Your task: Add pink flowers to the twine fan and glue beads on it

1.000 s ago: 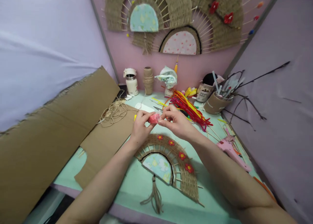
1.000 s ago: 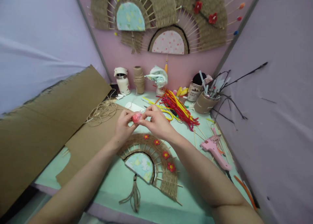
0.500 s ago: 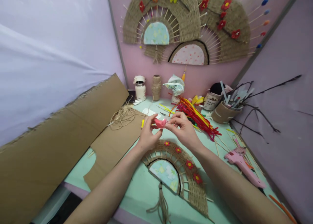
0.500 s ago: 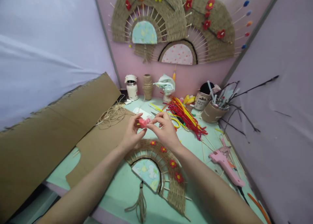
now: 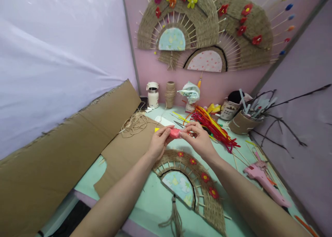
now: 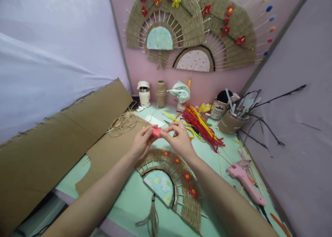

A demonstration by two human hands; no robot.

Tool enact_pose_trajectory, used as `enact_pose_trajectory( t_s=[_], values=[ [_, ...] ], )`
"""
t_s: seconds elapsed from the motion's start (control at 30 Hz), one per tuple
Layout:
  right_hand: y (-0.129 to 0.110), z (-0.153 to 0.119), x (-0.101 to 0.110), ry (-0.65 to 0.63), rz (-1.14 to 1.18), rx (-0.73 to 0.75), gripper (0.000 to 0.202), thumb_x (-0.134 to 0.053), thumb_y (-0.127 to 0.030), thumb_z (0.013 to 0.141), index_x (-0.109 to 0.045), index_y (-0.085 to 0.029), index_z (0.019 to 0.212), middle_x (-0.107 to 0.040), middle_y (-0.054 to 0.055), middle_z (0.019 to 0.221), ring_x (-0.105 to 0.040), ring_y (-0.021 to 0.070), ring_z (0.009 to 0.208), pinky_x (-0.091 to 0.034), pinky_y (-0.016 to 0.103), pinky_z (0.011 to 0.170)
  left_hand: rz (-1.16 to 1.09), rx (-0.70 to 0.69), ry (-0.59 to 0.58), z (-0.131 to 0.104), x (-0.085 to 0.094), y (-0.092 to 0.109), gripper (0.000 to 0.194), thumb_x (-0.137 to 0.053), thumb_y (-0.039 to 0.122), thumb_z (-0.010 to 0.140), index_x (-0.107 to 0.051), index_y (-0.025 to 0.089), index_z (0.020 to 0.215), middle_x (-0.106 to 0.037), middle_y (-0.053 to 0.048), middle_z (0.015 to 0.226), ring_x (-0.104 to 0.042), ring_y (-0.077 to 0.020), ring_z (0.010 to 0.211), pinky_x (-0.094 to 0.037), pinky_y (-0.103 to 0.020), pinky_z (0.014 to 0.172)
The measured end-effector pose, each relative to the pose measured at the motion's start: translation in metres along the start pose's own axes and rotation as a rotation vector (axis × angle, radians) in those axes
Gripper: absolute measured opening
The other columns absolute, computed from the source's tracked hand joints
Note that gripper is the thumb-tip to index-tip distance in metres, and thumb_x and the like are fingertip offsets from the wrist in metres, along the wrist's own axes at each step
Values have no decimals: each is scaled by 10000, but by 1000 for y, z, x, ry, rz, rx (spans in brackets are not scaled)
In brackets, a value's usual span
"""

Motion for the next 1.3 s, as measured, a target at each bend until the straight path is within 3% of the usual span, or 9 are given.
enact_pose_trajectory(
  t_s=[0.2,0.47,0.53,0.63,0.77,0.87,1.3],
  values=[
    [10,-1,4,64,53,-29,271,-698,-465,717,-669,-204,648,-562,82,1016,-541,234,969,-416,315,660,227,-124,39,1,5,5,291,-714,387,734,-728,159,914,-705,-65,931,-639,-148,837,-517,-288,822],
    [25,-7,-4,123,401,-130,263,-730,-468,701,-663,-215,675,-582,76,1194,-506,262,1173,-408,410,940,-123,-3,134,3,-1,-5,199,-763,264,676,-693,123,797,-689,-28,816,-631,-110,787,-509,-259,828],
    [21,-5,-6,71,344,-124,247,-716,-467,720,-690,-221,706,-578,85,1220,-502,267,1183,-410,424,950,-152,28,136,3,1,-6,186,-755,247,688,-689,119,805,-691,-29,813,-634,-105,774,-511,-250,823],
    [3,-4,-5,-15,159,9,205,-643,-428,804,-742,-249,815,-544,79,1274,-480,255,1200,-385,435,992,-164,105,137,4,9,-8,159,-736,237,717,-685,118,808,-688,-27,793,-630,-92,737,-518,-223,782],
    [-19,-7,-1,-25,-47,241,220,-538,-306,879,-744,-298,954,-488,47,1338,-464,234,1183,-339,458,1044,-154,187,94,5,11,-13,153,-708,255,761,-681,113,809,-689,-40,810,-627,-90,744,-520,-215,781],
    [-23,-8,-1,-29,-163,327,245,-510,-264,894,-738,-309,974,-480,48,1346,-462,241,1167,-376,472,1010,-125,198,92,3,10,-13,171,-722,259,754,-678,106,817,-690,-53,834,-625,-96,754,-514,-235,804],
    [-18,-3,-5,-108,-270,418,197,-569,-226,863,-707,-299,983,-416,43,1439,-495,253,1181,-385,506,1014,-110,199,73,4,12,-17,164,-737,248,740,-677,112,811,-687,-44,823,-628,-88,748,-519,-206,768]
  ],
)
Point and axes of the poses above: each hand's wrist, its own z-axis towards the middle knuckle, its own x-axis out of the back of the hand, y = z × x, the point moved 8 cm from there along z, towards the middle knuckle
